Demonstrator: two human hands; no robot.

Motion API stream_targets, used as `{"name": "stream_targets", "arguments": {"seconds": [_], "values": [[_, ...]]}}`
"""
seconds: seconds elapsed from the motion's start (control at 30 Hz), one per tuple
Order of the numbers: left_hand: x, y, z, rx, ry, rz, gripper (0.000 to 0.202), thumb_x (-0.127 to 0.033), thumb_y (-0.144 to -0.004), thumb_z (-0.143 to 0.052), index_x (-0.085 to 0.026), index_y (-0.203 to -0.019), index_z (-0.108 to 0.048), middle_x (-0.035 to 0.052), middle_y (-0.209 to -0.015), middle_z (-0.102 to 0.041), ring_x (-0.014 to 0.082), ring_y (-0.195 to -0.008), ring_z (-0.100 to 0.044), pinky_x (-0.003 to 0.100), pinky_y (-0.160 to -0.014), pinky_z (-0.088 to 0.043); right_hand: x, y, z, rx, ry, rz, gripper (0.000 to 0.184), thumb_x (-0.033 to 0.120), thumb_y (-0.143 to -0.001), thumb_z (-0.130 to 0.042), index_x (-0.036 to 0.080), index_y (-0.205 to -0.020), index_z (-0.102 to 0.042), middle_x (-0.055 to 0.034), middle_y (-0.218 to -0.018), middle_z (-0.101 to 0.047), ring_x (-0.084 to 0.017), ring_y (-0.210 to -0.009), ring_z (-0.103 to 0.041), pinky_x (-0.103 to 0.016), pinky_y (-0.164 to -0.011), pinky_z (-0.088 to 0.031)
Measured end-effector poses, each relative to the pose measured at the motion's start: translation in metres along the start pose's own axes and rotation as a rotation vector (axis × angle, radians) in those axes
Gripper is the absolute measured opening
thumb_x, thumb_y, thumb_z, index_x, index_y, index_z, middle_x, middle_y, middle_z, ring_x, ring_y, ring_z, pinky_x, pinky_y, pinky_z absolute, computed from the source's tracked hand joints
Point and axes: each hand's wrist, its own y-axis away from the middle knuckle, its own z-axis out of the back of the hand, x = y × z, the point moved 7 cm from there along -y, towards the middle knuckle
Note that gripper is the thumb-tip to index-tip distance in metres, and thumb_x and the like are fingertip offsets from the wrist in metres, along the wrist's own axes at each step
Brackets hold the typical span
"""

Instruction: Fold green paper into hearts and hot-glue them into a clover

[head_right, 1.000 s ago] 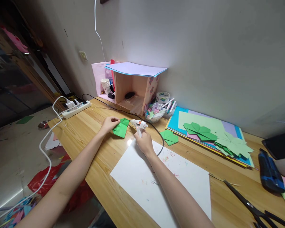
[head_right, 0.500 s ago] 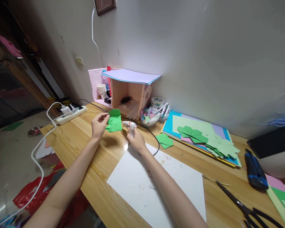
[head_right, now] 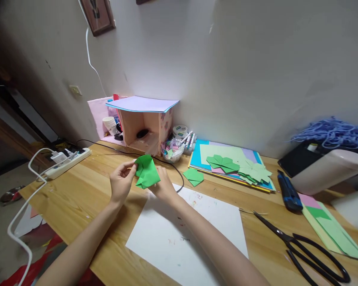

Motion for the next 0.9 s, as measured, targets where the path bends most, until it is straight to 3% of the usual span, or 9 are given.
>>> {"name": "stream_targets", "arguments": {"seconds": [0.07,0.2,0.27,0.53,0.8,0.9], "values": [[0.001,0.007,-0.005,0.007,-0.05,-0.003,0.02,-0.032,-0.075,-0.06,-0.017,-0.088,-0.063,0.0031,-0.08,-0.067,0.0141,-0.071,-0.064,0.023,-0.066,-0.052,-0.002,0.016,0.014,0.003,-0.102,-0.033,0.018,0.026,-0.071,-0.059,0.018,-0.087,-0.059,-0.0057,-0.091,-0.06,-0.02,-0.086,-0.052,-0.032,-0.077,-0.04],[0.002,0.016,-0.012,0.011,-0.126,-0.006,0.02,-0.033,-0.077,-0.058,-0.018,-0.089,-0.063,0.0025,-0.082,-0.067,0.0135,-0.067,-0.064,0.022,-0.063,-0.052,-0.017,0.042,0.002,0.201,-0.607,-0.247,0.027,0.041,-0.08,-0.05,0.017,-0.085,-0.058,-0.0055,-0.08,-0.064,-0.015,-0.067,-0.056,-0.029,-0.064,-0.045],[0.001,0.019,-0.015,0.017,-0.155,-0.018,0.02,-0.033,-0.077,-0.058,-0.019,-0.09,-0.064,0.0028,-0.083,-0.068,0.0137,-0.068,-0.064,0.022,-0.063,-0.052,-0.024,0.046,-0.002,0.149,-0.733,-0.313,0.031,0.046,-0.078,-0.052,0.016,-0.08,-0.059,-0.0058,-0.078,-0.065,-0.014,-0.064,-0.057,-0.028,-0.063,-0.045],[0.001,0.023,-0.036,0.286,-0.16,0.0,0.02,-0.032,-0.076,-0.06,-0.018,-0.086,-0.069,0.0053,-0.088,-0.07,0.0174,-0.079,-0.066,0.026,-0.074,-0.053,-0.041,0.05,0.005,-0.05,-0.747,-0.404,0.038,0.052,-0.074,-0.056,0.014,-0.069,-0.058,-0.0049,-0.064,-0.064,-0.011,-0.051,-0.055,-0.025,-0.053,-0.044],[0.032,0.018,-0.037,0.272,-0.043,0.261,0.037,-0.04,-0.062,-0.071,-0.014,-0.088,-0.062,0.0047,-0.079,-0.067,0.0149,-0.069,-0.064,0.023,-0.06,-0.051,-0.043,0.054,0.001,-0.034,-0.68,-0.387,0.037,0.051,-0.078,-0.052,0.015,-0.071,-0.054,-0.0022,-0.059,-0.061,-0.01,-0.048,-0.052,-0.024,-0.049,-0.041],[0.039,0.019,-0.044,0.349,0.032,0.335,0.044,-0.04,-0.061,-0.071,-0.014,-0.095,-0.061,0.0057,-0.083,-0.067,0.0151,-0.073,-0.063,0.024,-0.065,-0.051,-0.043,0.055,0.001,-0.023,-0.649,-0.368,0.036,0.049,-0.081,-0.049,0.015,-0.071,-0.055,-0.0024,-0.061,-0.061,-0.01,-0.049,-0.052,-0.024,-0.051,-0.041]]}}
